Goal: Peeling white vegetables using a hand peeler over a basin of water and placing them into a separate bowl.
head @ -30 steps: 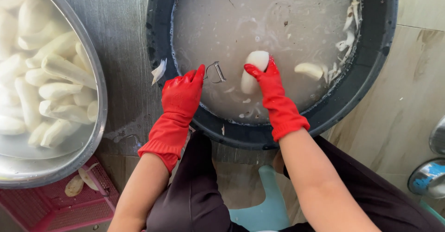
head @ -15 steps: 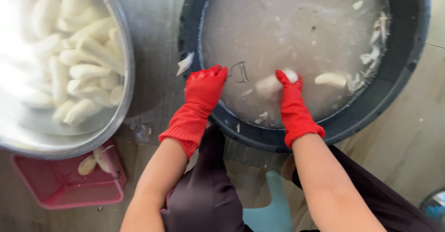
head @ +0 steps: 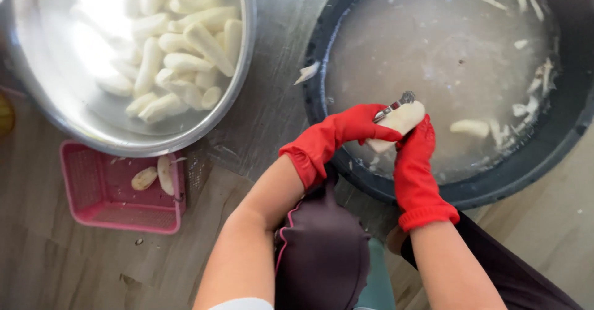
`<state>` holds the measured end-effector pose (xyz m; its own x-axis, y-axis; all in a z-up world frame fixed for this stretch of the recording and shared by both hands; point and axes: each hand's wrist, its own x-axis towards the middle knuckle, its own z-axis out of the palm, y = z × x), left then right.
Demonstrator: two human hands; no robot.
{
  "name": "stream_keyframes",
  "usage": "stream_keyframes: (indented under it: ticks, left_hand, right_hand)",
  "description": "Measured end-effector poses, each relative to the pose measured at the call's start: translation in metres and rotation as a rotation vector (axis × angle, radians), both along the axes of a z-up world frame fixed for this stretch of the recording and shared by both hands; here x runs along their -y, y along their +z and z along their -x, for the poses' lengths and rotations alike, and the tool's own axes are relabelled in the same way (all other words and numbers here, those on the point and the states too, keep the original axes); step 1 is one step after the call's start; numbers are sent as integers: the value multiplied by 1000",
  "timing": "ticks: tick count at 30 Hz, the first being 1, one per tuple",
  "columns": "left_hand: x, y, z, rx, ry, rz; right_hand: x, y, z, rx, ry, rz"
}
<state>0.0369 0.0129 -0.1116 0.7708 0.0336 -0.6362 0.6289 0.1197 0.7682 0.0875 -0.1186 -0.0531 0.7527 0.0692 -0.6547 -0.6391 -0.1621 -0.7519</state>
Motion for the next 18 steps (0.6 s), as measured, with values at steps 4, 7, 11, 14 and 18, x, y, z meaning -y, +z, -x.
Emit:
stream_keyframes:
  ticks: [4,7,11,14,18]
  left_hand:
    - [4,15,25,68,301,177]
    - [-18,54,48,182,560,291]
    - [-84,55,92,291,1077,204]
    - [-146,34,151,225,1409,85]
    - [-191,33,224,10,1633,-203]
  right_hand:
    - [41,-113,-22,17,19,-7]
    - [45,-81,-21,318,421,63]
    - [75,-72,-9,459,958,555]
    - [90,-83,13,375,996,660]
    - [98,-82,52,179,981,597]
